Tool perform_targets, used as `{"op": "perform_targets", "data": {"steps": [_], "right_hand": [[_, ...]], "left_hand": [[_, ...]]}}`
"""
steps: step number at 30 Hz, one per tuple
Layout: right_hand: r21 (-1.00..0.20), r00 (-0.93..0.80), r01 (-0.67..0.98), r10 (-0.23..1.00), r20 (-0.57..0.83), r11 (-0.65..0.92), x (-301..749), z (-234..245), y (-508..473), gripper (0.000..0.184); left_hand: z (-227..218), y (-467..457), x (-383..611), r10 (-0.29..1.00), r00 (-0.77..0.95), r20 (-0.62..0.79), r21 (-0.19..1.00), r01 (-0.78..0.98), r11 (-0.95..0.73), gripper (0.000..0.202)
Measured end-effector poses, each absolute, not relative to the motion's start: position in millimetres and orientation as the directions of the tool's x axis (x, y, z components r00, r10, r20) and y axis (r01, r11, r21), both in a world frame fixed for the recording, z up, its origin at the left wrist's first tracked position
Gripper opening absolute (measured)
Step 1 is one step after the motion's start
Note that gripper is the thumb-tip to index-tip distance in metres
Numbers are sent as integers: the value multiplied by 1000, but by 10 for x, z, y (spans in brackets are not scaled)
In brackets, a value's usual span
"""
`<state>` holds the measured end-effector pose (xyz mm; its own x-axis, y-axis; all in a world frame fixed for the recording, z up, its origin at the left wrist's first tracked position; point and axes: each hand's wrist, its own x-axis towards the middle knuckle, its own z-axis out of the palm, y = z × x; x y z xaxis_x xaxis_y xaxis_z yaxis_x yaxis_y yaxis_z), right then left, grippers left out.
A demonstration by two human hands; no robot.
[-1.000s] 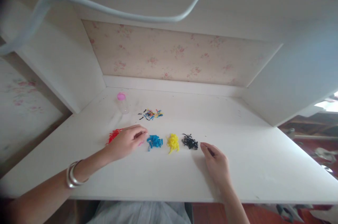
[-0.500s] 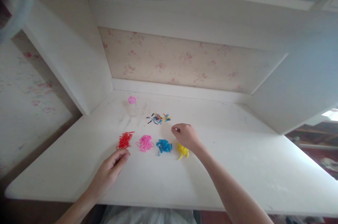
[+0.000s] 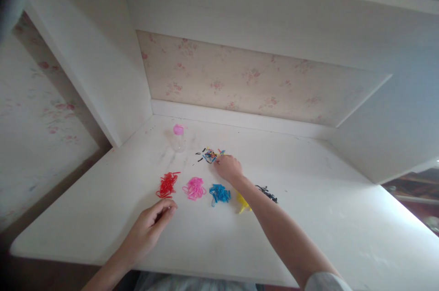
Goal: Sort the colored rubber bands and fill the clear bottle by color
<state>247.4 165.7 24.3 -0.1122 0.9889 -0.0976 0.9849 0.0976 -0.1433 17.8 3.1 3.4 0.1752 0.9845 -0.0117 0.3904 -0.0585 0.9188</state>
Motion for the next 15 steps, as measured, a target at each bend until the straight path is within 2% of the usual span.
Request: {"op": "perform_targets", "data": {"steps": [15], "right_hand": [[-137, -109, 986, 991, -79, 97, 2488, 228, 1659, 30]], "left_hand": [[30, 29, 189, 981, 194, -10, 911, 407, -71, 30]]}}
